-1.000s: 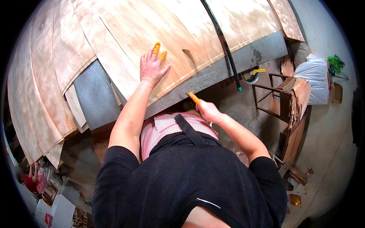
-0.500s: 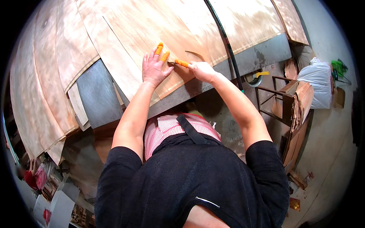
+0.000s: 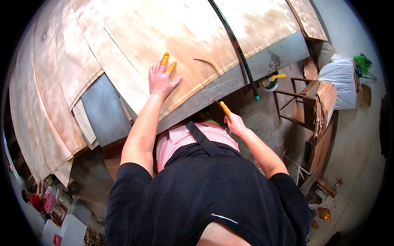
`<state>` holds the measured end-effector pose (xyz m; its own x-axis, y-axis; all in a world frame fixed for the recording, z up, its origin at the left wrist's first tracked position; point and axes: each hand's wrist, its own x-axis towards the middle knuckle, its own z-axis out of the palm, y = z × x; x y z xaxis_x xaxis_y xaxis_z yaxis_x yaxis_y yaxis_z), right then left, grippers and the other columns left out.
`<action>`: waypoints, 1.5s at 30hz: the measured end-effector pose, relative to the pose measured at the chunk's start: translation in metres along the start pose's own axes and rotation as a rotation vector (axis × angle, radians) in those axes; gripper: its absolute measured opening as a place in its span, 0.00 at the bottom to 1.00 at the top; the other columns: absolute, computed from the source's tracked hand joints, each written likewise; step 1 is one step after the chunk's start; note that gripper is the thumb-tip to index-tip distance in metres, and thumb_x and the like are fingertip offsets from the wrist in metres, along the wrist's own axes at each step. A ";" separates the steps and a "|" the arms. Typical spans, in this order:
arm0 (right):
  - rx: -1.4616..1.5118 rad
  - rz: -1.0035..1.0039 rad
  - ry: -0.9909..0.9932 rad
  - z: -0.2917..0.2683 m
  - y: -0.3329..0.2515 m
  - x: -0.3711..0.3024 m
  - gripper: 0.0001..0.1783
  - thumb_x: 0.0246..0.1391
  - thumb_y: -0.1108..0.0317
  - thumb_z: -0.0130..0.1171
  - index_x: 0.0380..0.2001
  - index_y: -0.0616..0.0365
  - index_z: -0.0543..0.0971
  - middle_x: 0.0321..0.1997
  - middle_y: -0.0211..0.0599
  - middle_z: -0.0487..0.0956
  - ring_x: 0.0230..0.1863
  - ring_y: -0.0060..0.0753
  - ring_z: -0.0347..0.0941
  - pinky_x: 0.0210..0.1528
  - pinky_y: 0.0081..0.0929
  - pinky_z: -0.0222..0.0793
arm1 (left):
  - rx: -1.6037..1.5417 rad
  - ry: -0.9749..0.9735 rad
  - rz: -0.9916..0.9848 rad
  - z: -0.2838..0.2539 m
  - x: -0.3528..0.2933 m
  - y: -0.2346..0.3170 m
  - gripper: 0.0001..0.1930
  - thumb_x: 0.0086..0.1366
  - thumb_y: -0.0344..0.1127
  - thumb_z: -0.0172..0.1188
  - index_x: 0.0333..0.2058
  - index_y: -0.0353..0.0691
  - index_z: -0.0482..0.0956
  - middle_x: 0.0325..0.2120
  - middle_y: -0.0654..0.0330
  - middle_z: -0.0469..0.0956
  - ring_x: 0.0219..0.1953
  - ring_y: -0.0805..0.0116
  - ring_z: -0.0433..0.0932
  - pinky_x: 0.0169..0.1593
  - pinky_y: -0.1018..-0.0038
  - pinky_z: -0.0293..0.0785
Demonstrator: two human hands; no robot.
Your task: The person uses a utility knife to cut thin sheets of wood veneer on a curved metal surface. They align the veneer, cut along straight and curved lines, and remove the cut pieces.
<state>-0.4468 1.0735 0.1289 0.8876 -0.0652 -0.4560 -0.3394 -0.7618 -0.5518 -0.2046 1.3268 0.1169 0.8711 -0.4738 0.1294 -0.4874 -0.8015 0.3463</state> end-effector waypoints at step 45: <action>-0.077 -0.311 0.157 0.001 -0.113 0.077 0.24 0.49 0.68 0.47 0.52 0.39 0.64 0.58 0.23 0.62 0.34 0.46 0.73 0.34 0.37 0.70 | -0.775 0.501 -0.616 -0.008 0.056 -0.101 0.13 0.55 0.39 0.57 0.28 0.33 0.76 0.21 0.60 0.76 0.24 0.73 0.73 0.31 0.76 0.69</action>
<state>-0.3406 1.1555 0.1557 0.9838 0.0834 -0.1585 -0.0267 -0.8067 -0.5904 -0.1062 1.3842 0.0966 0.9625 0.2690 0.0353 0.0550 -0.3208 0.9456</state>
